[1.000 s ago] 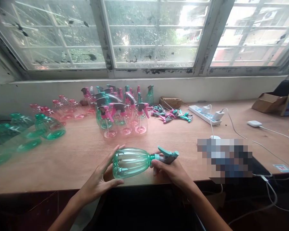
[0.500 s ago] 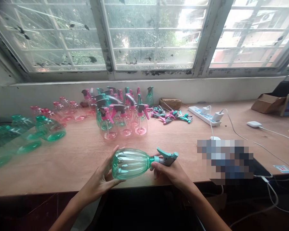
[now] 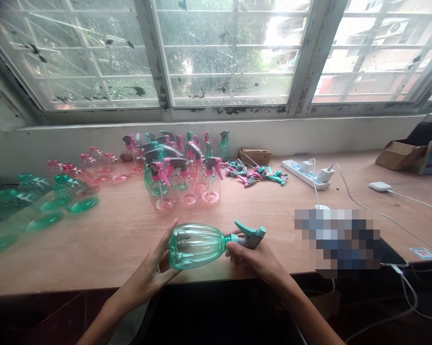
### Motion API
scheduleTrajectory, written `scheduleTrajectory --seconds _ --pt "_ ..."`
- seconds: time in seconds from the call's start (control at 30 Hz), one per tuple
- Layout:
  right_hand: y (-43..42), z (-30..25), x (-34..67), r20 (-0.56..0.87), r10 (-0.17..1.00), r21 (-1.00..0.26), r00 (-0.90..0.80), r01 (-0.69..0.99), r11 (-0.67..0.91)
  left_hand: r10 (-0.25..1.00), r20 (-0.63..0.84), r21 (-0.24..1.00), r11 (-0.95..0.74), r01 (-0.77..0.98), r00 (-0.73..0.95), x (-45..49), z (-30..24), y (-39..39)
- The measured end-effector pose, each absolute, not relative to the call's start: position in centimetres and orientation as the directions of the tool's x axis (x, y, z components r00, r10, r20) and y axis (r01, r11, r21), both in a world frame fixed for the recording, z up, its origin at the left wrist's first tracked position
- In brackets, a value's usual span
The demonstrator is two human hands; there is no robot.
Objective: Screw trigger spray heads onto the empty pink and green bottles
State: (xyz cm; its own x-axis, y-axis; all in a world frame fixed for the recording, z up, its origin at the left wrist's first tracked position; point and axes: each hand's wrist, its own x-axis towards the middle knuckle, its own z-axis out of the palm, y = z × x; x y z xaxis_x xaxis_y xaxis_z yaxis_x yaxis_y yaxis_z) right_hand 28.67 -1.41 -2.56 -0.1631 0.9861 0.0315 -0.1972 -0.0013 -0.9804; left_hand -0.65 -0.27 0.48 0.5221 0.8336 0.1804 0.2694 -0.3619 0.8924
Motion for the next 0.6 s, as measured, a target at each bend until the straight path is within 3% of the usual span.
scheduleTrajectory --seconds 0.27,0.43,0.6 --pt "-1.45 -2.86 28.79 0.040 0.985 -0.982 -0.167 -0.187 0.009 0.859 0.119 0.870 -0.332 0.365 0.497 -0.60 0.81 -0.37" --pt "-1.41 -2.76 28.66 0.039 0.986 -0.981 -0.162 -0.195 0.006 0.818 0.181 0.875 -0.388 0.290 0.547 -0.73 0.39 -0.24" --pt "-1.41 -3.12 28.87 0.041 0.981 -0.984 -0.191 -0.176 0.007 0.841 0.119 0.913 -0.302 0.275 0.528 -0.46 0.90 -0.35"
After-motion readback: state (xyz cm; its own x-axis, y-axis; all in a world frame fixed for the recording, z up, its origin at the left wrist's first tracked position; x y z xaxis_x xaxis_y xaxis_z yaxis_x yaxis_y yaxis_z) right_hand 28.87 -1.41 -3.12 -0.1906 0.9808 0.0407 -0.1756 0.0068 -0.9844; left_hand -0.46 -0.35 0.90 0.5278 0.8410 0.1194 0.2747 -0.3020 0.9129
